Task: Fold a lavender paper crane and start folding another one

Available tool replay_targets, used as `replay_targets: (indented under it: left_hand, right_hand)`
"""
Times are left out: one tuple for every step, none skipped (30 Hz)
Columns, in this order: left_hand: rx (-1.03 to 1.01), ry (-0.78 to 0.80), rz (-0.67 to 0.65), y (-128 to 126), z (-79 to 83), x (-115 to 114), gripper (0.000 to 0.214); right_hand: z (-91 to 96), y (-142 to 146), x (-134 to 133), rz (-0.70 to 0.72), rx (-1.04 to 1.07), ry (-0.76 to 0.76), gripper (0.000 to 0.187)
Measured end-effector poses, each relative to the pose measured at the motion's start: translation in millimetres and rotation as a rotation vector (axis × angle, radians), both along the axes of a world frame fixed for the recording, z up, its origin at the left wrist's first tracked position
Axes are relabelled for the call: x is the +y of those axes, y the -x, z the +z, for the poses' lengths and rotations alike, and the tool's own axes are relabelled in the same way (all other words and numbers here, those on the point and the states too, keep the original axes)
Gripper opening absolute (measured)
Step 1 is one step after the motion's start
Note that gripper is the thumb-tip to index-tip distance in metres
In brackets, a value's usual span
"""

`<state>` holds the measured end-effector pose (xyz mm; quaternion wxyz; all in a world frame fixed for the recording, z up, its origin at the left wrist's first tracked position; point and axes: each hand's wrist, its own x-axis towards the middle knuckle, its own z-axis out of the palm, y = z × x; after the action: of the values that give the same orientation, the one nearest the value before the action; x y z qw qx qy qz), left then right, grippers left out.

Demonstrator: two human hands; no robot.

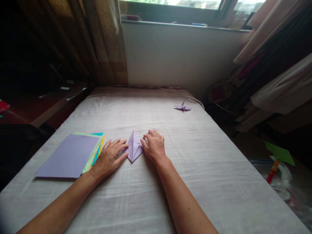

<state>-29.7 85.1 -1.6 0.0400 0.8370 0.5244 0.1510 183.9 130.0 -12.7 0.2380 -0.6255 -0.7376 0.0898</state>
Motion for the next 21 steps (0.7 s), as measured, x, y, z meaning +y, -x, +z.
replay_targets:
  left_hand:
    - [0.008, 0.006, 0.001, 0, -0.5, -1, 0.032]
    - [0.016, 0.009, -0.003, 0, -0.9, -1, 0.035]
    - [0.023, 0.009, -0.011, -1, -1.5, -2, 0.037]
    - [0.028, 0.008, -0.021, -2, -2.1, -2, 0.038]
    - [0.031, 0.009, -0.029, -3, -2.6, -2, 0.039]
    - [0.033, 0.011, -0.035, -5, -3.1, -3, 0.040]
    - [0.034, 0.015, -0.039, -6, -3.2, -3, 0.040]
    - [0.034, 0.017, -0.039, -7, -3.1, -3, 0.040]
    - [0.033, 0.015, -0.036, -8, -2.6, -3, 0.039]
    - [0.031, 0.011, -0.033, -8, -1.7, -3, 0.038]
    - [0.029, 0.006, -0.033, -8, -0.5, -3, 0.037]
    - [0.026, -0.003, -0.034, -8, 0.9, -2, 0.036]
    - [0.023, -0.016, -0.034, -8, 2.5, -1, 0.035]
    - [0.023, -0.030, -0.039, -8, 4.1, 1, 0.035]
    - [0.028, -0.041, -0.056, -9, 5.5, 3, 0.035]
    - [0.041, -0.043, -0.088, -10, 6.7, 7, 0.036]
    - [0.060, -0.034, -0.128, -12, 7.5, 10, 0.038]
    - [0.084, -0.011, -0.172, -14, 7.8, 15, 0.040]
    - [0.112, 0.023, -0.209, -16, 7.7, 20, 0.043]
    - [0.139, 0.062, -0.222, -18, 7.2, 26, 0.046]
    - [0.165, 0.100, -0.220, -20, 6.3, 31, 0.047]
  right_hand:
    - [-1.3, -2, -6, -0.007, -0.003, -0.003, 0.024]
    - [-2.2, -3, -12, -0.018, -0.003, -0.009, 0.027]
    - [-2.6, -2, -16, -0.028, -0.005, -0.013, 0.033]
    - [-2.4, -1, -20, -0.036, -0.008, -0.014, 0.038]
    - [-1.6, 2, -22, -0.044, -0.014, -0.012, 0.043]
    - [-0.4, 5, -23, -0.044, -0.023, -0.006, 0.046]
    - [1.0, 9, -24, -0.039, -0.032, 0.003, 0.048]
    - [2.5, 12, -25, -0.028, -0.042, 0.013, 0.050]
    - [3.8, 15, -25, -0.010, -0.055, 0.025, 0.053]
    - [4.9, 17, -26, 0.010, -0.070, 0.037, 0.057]
    - [5.5, 19, -28, 0.028, -0.086, 0.049, 0.062]
    - [5.8, 20, -29, 0.040, -0.102, 0.061, 0.067]
    - [5.8, 20, -31, 0.043, -0.114, 0.073, 0.072]
    - [5.5, 20, -32, 0.039, -0.122, 0.083, 0.076]
    - [5.1, 19, -33, 0.031, -0.126, 0.092, 0.078]
    - [4.6, 19, -34, 0.022, -0.130, 0.101, 0.080]
    - [4.2, 19, -34, 0.015, -0.134, 0.112, 0.081]
    - [3.7, 19, -34, 0.009, -0.138, 0.122, 0.082]
    - [3.3, 19, -33, 0.005, -0.143, 0.132, 0.083]
    - [2.8, 19, -33, 0.001, -0.147, 0.139, 0.084]
    - [2.3, 19, -33, -0.002, -0.151, 0.143, 0.085]
